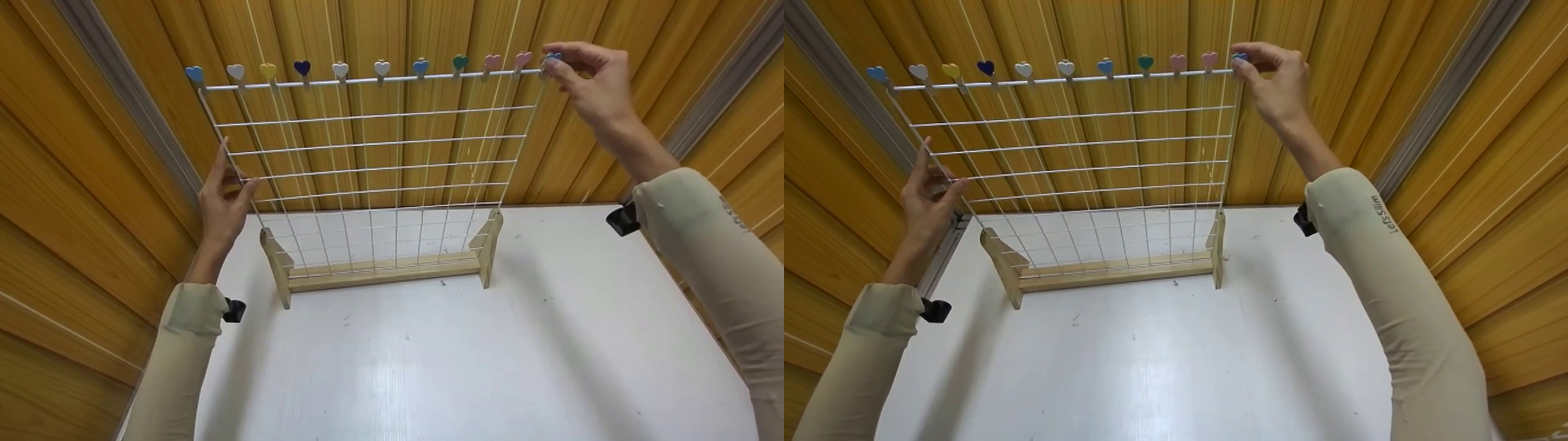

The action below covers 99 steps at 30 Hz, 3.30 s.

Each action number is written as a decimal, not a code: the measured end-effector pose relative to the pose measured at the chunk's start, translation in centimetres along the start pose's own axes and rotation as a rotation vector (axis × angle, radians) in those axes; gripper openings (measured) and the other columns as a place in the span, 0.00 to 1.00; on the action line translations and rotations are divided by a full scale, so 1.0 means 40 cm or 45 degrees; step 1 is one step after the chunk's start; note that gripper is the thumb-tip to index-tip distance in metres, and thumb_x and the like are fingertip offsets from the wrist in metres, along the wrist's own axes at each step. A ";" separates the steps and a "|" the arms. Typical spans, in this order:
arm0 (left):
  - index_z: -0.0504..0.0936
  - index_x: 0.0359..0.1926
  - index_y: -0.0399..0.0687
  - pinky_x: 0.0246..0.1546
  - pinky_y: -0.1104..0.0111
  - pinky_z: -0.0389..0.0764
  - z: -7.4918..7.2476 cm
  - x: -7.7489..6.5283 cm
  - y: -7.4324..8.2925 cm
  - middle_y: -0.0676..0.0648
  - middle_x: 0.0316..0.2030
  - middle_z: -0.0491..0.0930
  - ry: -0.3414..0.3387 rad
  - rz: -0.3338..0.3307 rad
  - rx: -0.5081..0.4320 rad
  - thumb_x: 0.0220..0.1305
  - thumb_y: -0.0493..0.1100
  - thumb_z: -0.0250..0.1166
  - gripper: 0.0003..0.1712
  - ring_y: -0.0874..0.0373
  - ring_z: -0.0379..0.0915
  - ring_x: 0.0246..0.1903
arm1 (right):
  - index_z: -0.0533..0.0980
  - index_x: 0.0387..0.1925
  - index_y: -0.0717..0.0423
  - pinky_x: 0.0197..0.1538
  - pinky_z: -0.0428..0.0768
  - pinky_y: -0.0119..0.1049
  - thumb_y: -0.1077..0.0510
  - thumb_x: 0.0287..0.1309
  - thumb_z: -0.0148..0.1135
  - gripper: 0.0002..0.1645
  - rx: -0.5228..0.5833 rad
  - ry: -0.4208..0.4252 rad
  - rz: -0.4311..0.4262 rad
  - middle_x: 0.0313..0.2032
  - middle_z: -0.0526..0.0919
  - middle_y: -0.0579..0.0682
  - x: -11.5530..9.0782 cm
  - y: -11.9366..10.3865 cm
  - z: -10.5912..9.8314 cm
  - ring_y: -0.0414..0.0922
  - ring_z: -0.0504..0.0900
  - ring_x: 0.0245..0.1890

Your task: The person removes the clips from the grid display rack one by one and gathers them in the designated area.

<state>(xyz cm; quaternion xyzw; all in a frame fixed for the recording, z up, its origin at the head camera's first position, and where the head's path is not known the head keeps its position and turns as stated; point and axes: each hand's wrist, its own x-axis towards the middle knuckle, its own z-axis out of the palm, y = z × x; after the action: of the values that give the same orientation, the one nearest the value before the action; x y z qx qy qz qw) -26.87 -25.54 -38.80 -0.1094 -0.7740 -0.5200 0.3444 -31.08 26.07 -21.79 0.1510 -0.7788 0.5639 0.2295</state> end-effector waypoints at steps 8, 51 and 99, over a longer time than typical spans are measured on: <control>0.60 0.78 0.48 0.45 0.80 0.80 -0.005 0.003 0.008 0.48 0.38 0.75 0.000 -0.029 -0.004 0.67 0.33 0.67 0.42 0.68 0.76 0.39 | 0.88 0.42 0.61 0.36 0.74 0.23 0.64 0.59 0.71 0.10 0.314 0.086 0.071 0.35 0.91 0.42 0.006 0.003 0.004 0.35 0.80 0.32; 0.62 0.77 0.47 0.46 0.81 0.78 -0.007 0.017 -0.011 0.59 0.39 0.72 -0.057 -0.007 0.029 0.68 0.32 0.66 0.40 0.68 0.76 0.38 | 0.87 0.40 0.68 0.49 0.81 0.26 0.68 0.55 0.70 0.10 0.686 0.292 0.043 0.35 0.88 0.51 0.004 0.045 0.044 0.41 0.84 0.38; 0.65 0.75 0.47 0.42 0.83 0.79 -0.007 0.014 -0.020 0.62 0.39 0.73 -0.027 0.005 0.042 0.68 0.33 0.66 0.37 0.71 0.78 0.40 | 0.81 0.47 0.74 0.28 0.78 0.25 0.72 0.64 0.64 0.11 0.366 -0.244 0.101 0.31 0.89 0.44 -0.232 0.188 0.197 0.35 0.81 0.25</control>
<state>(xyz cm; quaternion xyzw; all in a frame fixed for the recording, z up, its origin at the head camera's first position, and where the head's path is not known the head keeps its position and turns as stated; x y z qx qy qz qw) -27.59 -26.25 -38.95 -0.1109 -0.7858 -0.5054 0.3388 -28.37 20.79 -34.79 0.2044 -0.7138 0.6612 0.1079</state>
